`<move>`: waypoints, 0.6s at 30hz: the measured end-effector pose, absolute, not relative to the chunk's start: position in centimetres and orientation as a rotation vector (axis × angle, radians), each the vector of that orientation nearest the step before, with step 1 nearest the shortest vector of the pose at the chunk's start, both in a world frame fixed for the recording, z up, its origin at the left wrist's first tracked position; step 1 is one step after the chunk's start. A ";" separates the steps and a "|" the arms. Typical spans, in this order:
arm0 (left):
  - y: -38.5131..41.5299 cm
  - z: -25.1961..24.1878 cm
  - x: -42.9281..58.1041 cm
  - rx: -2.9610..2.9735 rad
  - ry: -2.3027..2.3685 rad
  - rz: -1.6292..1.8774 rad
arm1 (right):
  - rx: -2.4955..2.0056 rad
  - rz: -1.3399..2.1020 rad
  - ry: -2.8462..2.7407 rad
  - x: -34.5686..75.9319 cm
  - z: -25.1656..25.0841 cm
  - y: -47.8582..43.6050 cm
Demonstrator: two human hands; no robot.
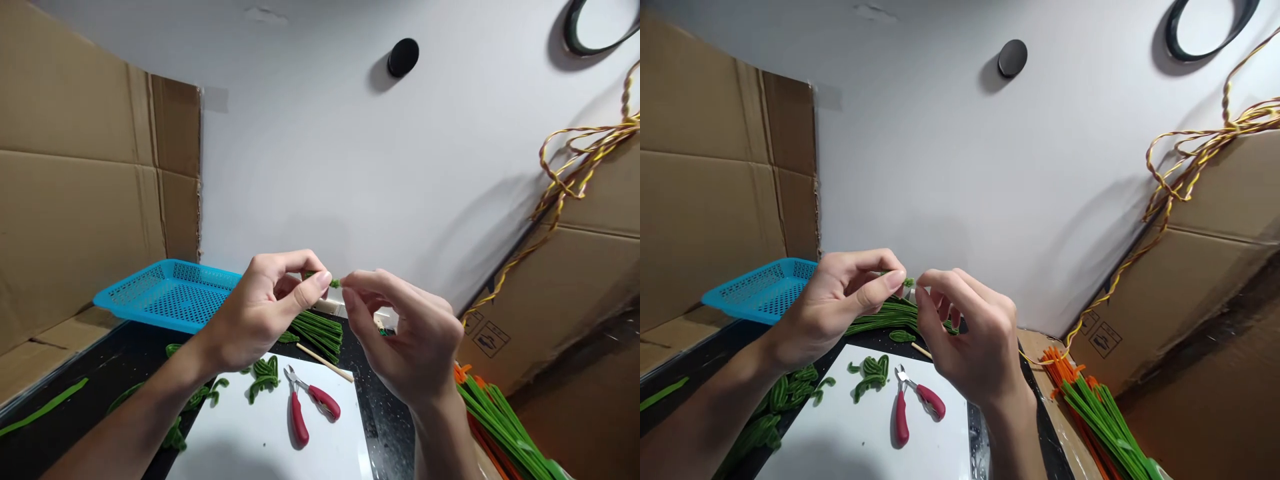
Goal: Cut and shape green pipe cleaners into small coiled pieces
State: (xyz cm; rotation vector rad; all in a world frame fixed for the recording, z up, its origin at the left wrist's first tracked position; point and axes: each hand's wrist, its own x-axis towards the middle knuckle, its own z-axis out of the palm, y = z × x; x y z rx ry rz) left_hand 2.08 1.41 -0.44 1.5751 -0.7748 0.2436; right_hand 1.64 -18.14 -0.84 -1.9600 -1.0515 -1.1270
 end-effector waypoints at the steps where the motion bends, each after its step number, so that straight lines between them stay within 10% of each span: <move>1: 1.5 -0.3 2.1 1.538 -0.782 0.223 | -1.953 -1.163 -1.060 1.6 -0.8 -18.1; 18: 2.8 0.1 3.1 1.642 -0.748 0.384 | -3.031 0.596 -0.397 6.4 -6.8 -15.3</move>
